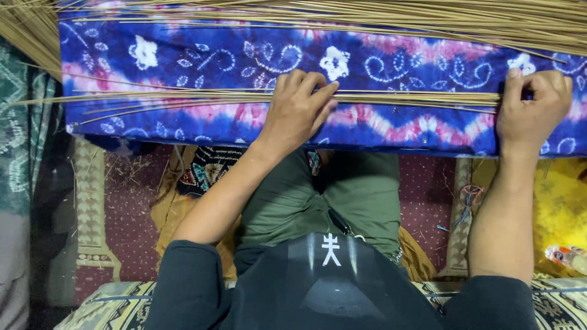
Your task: Sorting and aligning long thin sticks on a patterned cloth
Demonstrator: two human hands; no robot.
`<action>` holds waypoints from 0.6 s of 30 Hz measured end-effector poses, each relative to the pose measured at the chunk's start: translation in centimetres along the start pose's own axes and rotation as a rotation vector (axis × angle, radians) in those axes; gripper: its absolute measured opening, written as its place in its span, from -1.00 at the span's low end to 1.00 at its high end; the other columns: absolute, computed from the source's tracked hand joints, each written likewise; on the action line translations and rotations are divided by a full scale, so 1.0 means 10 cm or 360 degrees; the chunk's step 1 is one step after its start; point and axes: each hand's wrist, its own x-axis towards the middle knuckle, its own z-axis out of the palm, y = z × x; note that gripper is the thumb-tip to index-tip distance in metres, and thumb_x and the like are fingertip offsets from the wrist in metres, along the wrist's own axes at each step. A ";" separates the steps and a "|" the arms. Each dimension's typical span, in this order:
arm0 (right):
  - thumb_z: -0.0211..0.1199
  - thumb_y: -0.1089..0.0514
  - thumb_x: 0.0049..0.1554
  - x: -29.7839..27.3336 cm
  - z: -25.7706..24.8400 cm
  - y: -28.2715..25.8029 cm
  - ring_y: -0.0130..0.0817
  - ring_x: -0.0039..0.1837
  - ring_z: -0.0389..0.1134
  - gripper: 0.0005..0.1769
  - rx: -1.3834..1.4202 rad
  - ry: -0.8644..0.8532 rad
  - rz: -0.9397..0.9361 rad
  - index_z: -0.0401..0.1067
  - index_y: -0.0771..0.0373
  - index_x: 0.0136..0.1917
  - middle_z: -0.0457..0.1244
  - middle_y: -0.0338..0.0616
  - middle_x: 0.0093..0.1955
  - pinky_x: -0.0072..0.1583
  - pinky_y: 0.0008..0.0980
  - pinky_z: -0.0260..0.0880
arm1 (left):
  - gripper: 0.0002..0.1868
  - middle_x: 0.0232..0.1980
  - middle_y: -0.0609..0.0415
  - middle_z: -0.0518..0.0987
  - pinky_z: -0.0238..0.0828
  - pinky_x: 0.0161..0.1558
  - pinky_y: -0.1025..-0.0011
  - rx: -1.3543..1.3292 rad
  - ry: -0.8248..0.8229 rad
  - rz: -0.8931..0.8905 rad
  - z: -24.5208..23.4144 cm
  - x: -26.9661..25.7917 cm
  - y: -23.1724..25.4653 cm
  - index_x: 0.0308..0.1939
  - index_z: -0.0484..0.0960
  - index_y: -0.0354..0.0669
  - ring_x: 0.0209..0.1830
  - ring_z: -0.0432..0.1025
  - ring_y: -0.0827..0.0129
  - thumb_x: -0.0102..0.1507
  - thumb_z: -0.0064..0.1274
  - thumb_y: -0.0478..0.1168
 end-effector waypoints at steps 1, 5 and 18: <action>0.51 0.20 0.66 0.00 -0.03 -0.02 -0.02 0.04 0.27 -0.53 -0.0004 0.0009 -0.0026 0.46 0.30 -0.10 0.32 -0.01 -0.03 0.10 -0.08 0.18 | -0.70 0.02 0.04 0.50 0.23 -0.08 0.16 0.0013 -0.0013 0.0009 -0.02 0.00 0.01 0.14 0.59 -0.12 -0.06 0.33 0.12 0.40 0.15 -0.08; 0.47 0.30 0.60 0.06 -0.07 -0.02 0.04 0.11 0.31 -0.67 0.0123 0.0045 -0.0064 0.49 0.40 -0.04 0.36 0.07 0.03 0.16 -0.06 0.22 | -0.63 0.06 0.00 0.52 0.28 -0.03 0.15 0.0052 -0.0019 0.0030 -0.14 -0.02 -0.09 0.16 0.59 -0.12 0.01 0.35 0.12 0.41 0.14 0.01; 0.40 0.46 0.71 0.95 -0.06 -0.36 0.11 0.34 0.37 -0.87 0.0465 -0.0259 -0.0244 0.57 0.53 0.22 0.35 0.24 0.24 0.41 -0.03 0.28 | -0.68 0.02 -0.14 0.50 0.22 -0.08 0.08 0.0533 -0.0029 -0.0102 -0.69 0.31 -1.33 0.10 0.63 -0.14 -0.01 0.33 -0.06 0.33 0.35 -0.17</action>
